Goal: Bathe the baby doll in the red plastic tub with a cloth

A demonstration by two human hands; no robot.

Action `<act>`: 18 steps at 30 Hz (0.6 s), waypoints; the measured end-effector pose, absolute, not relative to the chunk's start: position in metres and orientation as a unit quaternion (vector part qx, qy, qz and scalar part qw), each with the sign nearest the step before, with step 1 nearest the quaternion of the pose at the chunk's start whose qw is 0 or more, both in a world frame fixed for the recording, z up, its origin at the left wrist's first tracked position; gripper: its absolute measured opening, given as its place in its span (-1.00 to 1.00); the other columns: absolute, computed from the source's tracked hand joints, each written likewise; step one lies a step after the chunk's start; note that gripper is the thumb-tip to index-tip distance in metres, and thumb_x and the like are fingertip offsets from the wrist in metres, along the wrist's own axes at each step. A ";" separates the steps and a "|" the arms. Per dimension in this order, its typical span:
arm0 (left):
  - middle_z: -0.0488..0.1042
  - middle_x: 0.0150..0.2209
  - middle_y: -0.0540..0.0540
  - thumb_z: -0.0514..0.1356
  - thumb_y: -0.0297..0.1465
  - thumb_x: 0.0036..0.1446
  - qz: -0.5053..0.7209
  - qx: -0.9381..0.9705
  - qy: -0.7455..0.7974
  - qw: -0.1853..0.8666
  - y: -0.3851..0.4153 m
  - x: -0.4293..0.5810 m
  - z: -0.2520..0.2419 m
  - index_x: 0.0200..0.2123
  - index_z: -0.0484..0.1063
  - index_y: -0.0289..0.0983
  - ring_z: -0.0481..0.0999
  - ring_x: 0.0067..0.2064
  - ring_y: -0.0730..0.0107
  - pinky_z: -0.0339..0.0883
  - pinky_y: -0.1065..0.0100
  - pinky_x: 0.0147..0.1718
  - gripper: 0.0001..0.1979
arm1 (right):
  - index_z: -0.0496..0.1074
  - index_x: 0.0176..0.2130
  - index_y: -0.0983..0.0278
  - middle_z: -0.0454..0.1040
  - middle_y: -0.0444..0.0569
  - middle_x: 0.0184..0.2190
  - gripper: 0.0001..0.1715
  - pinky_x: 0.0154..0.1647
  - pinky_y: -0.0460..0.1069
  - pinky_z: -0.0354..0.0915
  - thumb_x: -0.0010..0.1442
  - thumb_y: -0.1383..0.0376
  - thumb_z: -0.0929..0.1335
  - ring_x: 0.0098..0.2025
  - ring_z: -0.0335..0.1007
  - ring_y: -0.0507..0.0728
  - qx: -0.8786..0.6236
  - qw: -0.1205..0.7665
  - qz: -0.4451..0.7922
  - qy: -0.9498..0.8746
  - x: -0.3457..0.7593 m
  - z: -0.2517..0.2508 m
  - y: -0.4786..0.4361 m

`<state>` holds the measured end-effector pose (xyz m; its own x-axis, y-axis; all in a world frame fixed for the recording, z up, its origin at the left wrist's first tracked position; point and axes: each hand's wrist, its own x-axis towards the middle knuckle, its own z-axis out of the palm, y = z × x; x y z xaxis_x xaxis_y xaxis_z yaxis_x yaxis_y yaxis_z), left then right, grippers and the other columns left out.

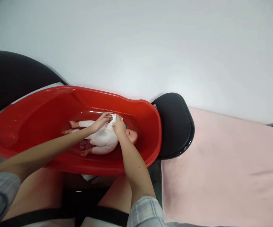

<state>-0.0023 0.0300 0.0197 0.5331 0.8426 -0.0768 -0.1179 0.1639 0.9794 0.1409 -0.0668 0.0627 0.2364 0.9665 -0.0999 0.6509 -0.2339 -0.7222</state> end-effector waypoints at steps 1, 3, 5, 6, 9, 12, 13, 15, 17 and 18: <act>0.59 -0.05 -0.09 0.38 -0.28 -0.03 0.348 0.543 0.323 0.693 0.027 -0.002 0.022 0.10 0.39 -0.18 0.57 0.06 0.14 0.43 0.20 0.03 -0.42 | 0.16 0.53 0.18 0.27 0.14 0.49 -0.06 0.40 0.11 0.31 0.29 0.46 0.45 0.41 0.37 0.26 -0.744 0.272 0.271 -0.547 0.142 0.063 -0.067; 0.57 0.04 -0.12 0.41 -0.29 -0.03 0.346 0.548 0.297 0.701 0.023 -0.002 0.024 0.14 0.36 -0.18 0.56 0.12 0.11 0.41 0.15 0.11 -0.37 | 0.18 0.52 0.15 0.29 0.12 0.48 -0.09 0.37 0.11 0.32 0.31 0.44 0.45 0.39 0.36 0.27 -0.755 0.259 0.251 -0.548 0.143 0.062 -0.068; 0.55 0.09 -0.14 0.43 -0.28 -0.02 0.346 0.557 0.278 0.702 0.023 -0.002 0.023 0.17 0.35 -0.17 0.55 0.16 0.09 0.38 0.12 0.17 -0.34 | 0.31 0.44 0.17 0.39 0.10 0.40 -0.25 0.37 0.12 0.30 0.35 0.43 0.43 0.39 0.34 0.26 -0.751 0.248 0.235 -0.565 0.145 0.062 -0.067; 0.55 0.08 -0.14 0.43 -0.28 -0.02 0.345 0.559 0.274 0.702 0.023 -0.002 0.021 0.18 0.34 -0.16 0.55 0.16 0.09 0.37 0.11 0.18 -0.32 | 0.38 0.38 0.18 0.44 0.09 0.35 -0.34 0.36 0.11 0.30 0.35 0.43 0.41 0.38 0.34 0.25 -0.747 0.245 0.228 -0.575 0.145 0.062 -0.067; 0.55 0.03 -0.12 0.43 -0.26 -0.03 0.336 0.566 0.284 0.697 0.027 -0.002 0.012 0.23 0.32 -0.16 0.56 0.13 0.10 0.36 0.11 0.18 -0.26 | 0.52 0.21 0.22 0.53 0.08 0.23 -0.48 0.29 0.07 0.35 0.31 0.50 0.39 0.27 0.41 0.22 -0.731 0.255 0.215 -0.595 0.146 0.061 -0.065; 0.56 0.06 -0.15 0.41 -0.24 -0.04 0.327 0.582 0.304 0.680 0.031 -0.002 0.003 0.23 0.34 -0.19 0.54 0.14 0.06 0.37 0.10 0.16 -0.27 | 0.60 0.07 0.25 0.59 0.05 0.14 -0.56 0.24 0.03 0.39 0.29 0.53 0.34 0.14 0.50 0.18 -0.712 0.298 0.231 -0.593 0.144 0.061 -0.064; 0.56 0.08 -0.18 0.40 -0.25 -0.04 0.324 0.588 0.310 0.674 0.032 -0.002 0.001 0.21 0.36 -0.21 0.54 0.16 0.04 0.37 0.09 0.17 -0.28 | 0.62 0.04 0.24 0.60 0.03 0.12 -0.57 0.25 0.02 0.39 0.30 0.53 0.32 0.13 0.52 0.16 -0.703 0.318 0.245 -0.587 0.143 0.060 -0.063; 0.57 0.13 -0.23 0.37 -0.28 -0.06 0.322 0.601 0.317 0.660 0.033 -0.002 -0.002 0.17 0.40 -0.23 0.53 0.19 -0.01 0.37 0.07 0.19 -0.33 | 0.64 0.03 0.21 0.62 -0.02 0.09 -0.54 0.30 0.01 0.38 0.32 0.52 0.29 0.16 0.53 0.13 -0.689 0.353 0.267 -0.574 0.141 0.060 -0.062; 0.58 0.16 -0.25 0.35 -0.31 -0.05 0.321 0.627 0.311 0.638 0.033 -0.001 -0.003 0.14 0.46 -0.25 0.53 0.21 -0.05 0.38 0.04 0.22 -0.38 | 0.64 0.06 0.17 0.62 -0.07 0.12 -0.53 0.35 0.01 0.36 0.32 0.49 0.30 0.24 0.49 0.11 -0.685 0.366 0.274 -0.568 0.139 0.060 -0.062; 0.59 0.16 -0.25 0.35 -0.31 -0.04 0.324 0.644 0.305 0.622 0.033 0.000 -0.003 0.13 0.49 -0.25 0.54 0.22 -0.07 0.39 0.03 0.22 -0.40 | 0.63 0.07 0.16 0.61 -0.08 0.14 -0.54 0.36 0.02 0.35 0.31 0.47 0.31 0.27 0.47 0.11 -0.688 0.362 0.273 -0.566 0.139 0.060 -0.062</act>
